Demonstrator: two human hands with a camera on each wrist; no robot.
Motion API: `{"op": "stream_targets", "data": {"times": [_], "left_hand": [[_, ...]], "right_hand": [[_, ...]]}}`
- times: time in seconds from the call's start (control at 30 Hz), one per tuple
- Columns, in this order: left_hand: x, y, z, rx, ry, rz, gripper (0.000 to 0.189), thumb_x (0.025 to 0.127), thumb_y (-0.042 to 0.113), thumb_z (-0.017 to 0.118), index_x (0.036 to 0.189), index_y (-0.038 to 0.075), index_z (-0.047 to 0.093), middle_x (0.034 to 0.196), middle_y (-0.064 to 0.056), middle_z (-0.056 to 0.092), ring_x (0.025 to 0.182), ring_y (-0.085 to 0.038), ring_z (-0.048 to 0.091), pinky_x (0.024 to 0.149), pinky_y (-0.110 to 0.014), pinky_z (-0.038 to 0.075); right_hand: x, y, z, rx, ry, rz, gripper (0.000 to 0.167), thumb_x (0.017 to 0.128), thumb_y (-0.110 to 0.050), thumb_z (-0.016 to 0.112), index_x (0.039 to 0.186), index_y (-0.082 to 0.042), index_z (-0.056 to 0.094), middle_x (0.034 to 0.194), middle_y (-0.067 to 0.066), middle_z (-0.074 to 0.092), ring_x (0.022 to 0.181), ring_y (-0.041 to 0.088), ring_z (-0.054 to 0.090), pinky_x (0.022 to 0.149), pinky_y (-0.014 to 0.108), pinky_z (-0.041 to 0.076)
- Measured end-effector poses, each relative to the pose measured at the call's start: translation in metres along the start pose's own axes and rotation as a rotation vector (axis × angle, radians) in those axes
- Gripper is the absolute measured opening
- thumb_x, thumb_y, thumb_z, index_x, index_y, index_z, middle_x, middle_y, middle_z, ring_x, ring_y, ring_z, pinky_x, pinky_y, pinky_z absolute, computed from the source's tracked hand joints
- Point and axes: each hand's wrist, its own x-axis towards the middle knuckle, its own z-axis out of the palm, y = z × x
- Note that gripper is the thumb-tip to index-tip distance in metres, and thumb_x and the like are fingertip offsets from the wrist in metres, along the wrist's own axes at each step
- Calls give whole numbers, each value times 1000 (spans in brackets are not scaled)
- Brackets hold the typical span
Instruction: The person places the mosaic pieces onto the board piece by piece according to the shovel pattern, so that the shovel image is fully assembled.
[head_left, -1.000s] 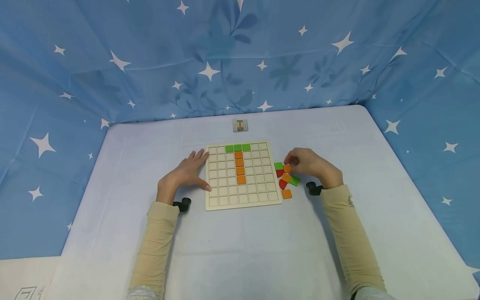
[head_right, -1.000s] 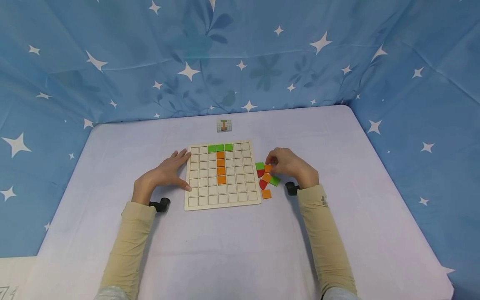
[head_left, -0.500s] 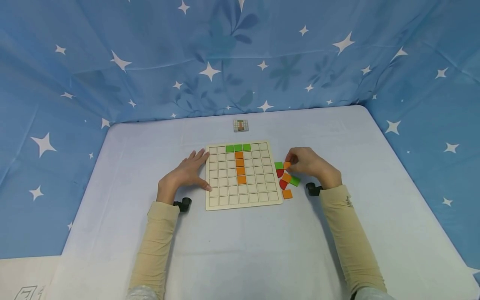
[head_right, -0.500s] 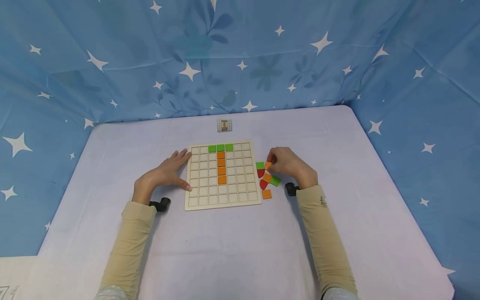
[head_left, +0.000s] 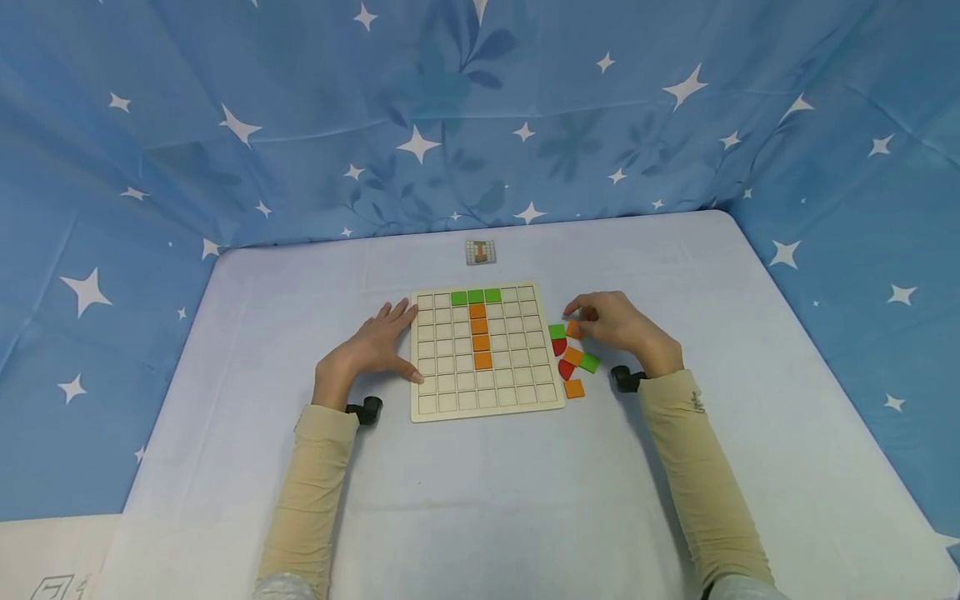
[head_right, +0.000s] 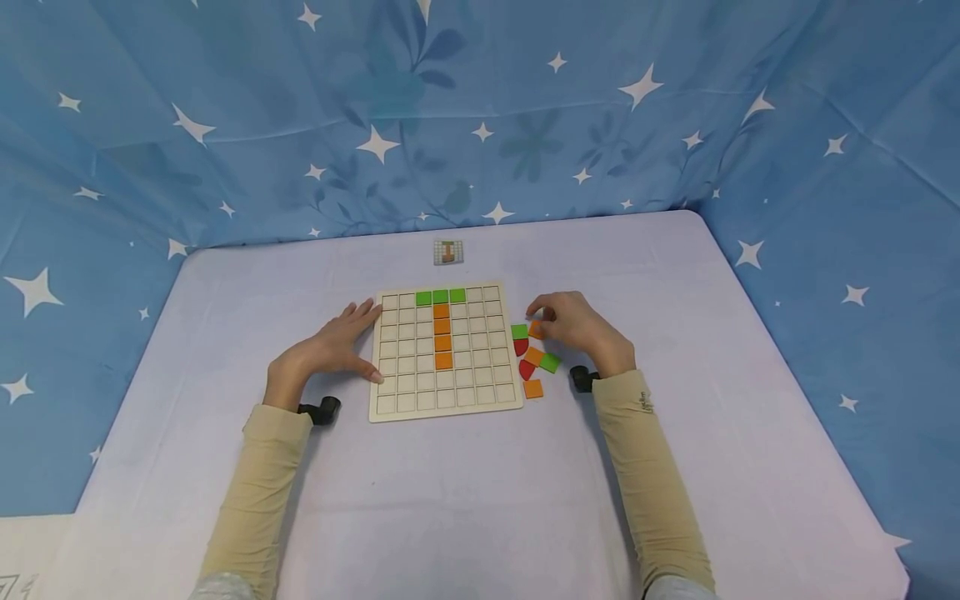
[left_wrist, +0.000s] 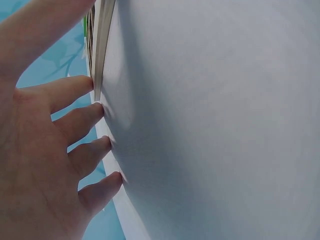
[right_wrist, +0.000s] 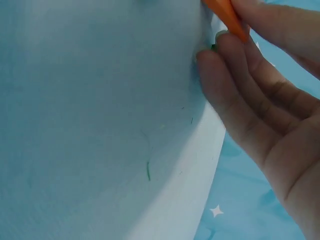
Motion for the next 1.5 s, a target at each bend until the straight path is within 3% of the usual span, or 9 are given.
{"op": "stream_targets", "data": {"times": [0.23, 0.57, 0.87, 1.17, 1.5], "left_hand": [[-1, 0, 0, 1, -4, -1, 125, 77, 36, 92, 167, 9, 9, 174, -14, -4, 160, -37, -10, 130, -57, -1], [-3, 0, 0, 2, 2, -9, 125, 77, 35, 92, 167, 9, 9, 174, -13, -3, 160, -37, -9, 130, -57, -1], [-3, 0, -1, -1, -2, -11, 125, 77, 36, 92, 167, 11, 9, 174, -12, -4, 160, -35, -10, 130, -55, -2], [-2, 0, -1, 1, 0, 3, 124, 77, 36, 92, 167, 10, 10, 174, -13, -4, 160, -37, -9, 130, -57, -1], [-1, 0, 0, 4, -2, -5, 125, 77, 36, 92, 167, 10, 9, 174, -12, -4, 160, -36, -10, 130, -56, -1]], "right_hand": [[0, 3, 0, 15, 45, -24, 21, 97, 0, 61, 109, -6, 77, 106, 15, 71, 93, 30, 58, 79, 39, 53], [1, 4, -1, 74, 48, -8, 17, 99, -4, 64, 112, -3, 76, 108, 17, 72, 79, 24, 62, 69, 30, 54], [-1, 3, -1, 149, 35, -2, 23, 98, -5, 65, 119, -5, 74, 115, 16, 70, 105, 35, 69, 89, 44, 58], [-1, 3, -1, 224, -21, -8, 32, 97, -3, 63, 128, -3, 69, 112, 12, 74, 96, 23, 70, 93, 44, 58], [0, -3, 2, 322, -35, -13, 29, 97, -1, 63, 125, -4, 70, 107, 12, 74, 97, 23, 72, 93, 41, 57]]}}
